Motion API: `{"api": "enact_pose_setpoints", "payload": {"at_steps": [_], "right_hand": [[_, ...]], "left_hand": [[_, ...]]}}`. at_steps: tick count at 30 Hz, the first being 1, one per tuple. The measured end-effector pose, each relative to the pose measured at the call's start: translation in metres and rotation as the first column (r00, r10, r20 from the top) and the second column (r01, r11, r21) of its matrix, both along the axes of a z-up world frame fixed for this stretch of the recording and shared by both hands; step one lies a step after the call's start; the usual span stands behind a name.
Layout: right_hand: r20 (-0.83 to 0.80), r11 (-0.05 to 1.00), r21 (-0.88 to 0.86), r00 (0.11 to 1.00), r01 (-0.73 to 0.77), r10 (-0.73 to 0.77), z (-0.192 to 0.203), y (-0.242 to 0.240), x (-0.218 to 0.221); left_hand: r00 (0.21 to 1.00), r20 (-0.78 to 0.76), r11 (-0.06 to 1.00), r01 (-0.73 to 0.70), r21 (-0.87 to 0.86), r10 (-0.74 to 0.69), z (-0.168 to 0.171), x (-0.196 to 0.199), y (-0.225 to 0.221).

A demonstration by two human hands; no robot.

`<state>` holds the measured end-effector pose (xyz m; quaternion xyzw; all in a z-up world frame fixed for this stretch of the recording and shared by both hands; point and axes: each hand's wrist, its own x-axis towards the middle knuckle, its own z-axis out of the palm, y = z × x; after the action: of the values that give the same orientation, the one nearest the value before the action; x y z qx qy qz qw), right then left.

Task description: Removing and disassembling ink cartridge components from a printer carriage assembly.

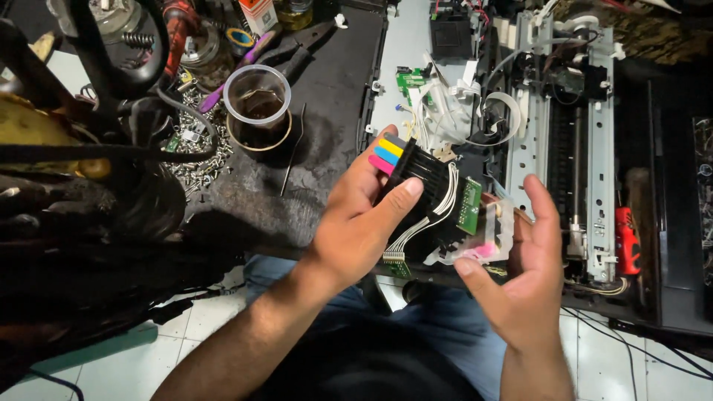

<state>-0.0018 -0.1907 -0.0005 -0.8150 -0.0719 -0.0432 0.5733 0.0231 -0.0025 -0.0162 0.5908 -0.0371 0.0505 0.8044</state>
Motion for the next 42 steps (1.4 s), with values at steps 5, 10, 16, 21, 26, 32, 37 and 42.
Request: {"api": "enact_pose_setpoints", "payload": {"at_steps": [5,10,16,21,26,32,37,42], "right_hand": [[0.115,0.984,-0.125,0.987,0.127,-0.113,-0.001,0.007,-0.015],[0.242,0.978,-0.124,0.961,0.169,-0.136,-0.009,0.012,-0.017],[0.128,0.992,-0.016,0.984,0.125,-0.122,-0.007,0.008,-0.009],[0.159,0.997,0.076,0.987,0.010,-0.022,-0.012,0.005,-0.006],[0.142,0.999,0.041,0.990,-0.017,0.011,-0.015,0.000,-0.003],[0.127,0.999,0.044,0.992,-0.021,0.016,-0.018,-0.005,0.000],[0.125,0.996,0.078,0.992,-0.039,0.029,-0.023,-0.003,0.001],[0.139,0.995,0.092,0.990,-0.045,0.032,-0.025,-0.004,0.000]], "left_hand": [[0.999,-0.034,1.000,-0.005,-0.024,0.004,-0.005,-0.003,0.000],[1.000,-0.012,0.999,0.000,-0.044,-0.001,-0.004,-0.005,0.001],[0.998,0.069,0.999,0.016,-0.028,-0.014,-0.003,-0.005,-0.001],[0.999,0.030,0.998,-0.044,0.037,0.043,-0.007,-0.002,-0.004],[0.996,0.054,0.986,-0.076,0.147,0.069,-0.002,-0.005,-0.004],[0.992,0.085,0.965,-0.106,0.240,0.088,0.000,-0.004,-0.004],[0.986,0.023,0.919,-0.159,0.362,0.162,0.000,-0.004,-0.003],[0.982,0.030,0.918,-0.183,0.352,0.184,0.005,-0.007,-0.006]]}}
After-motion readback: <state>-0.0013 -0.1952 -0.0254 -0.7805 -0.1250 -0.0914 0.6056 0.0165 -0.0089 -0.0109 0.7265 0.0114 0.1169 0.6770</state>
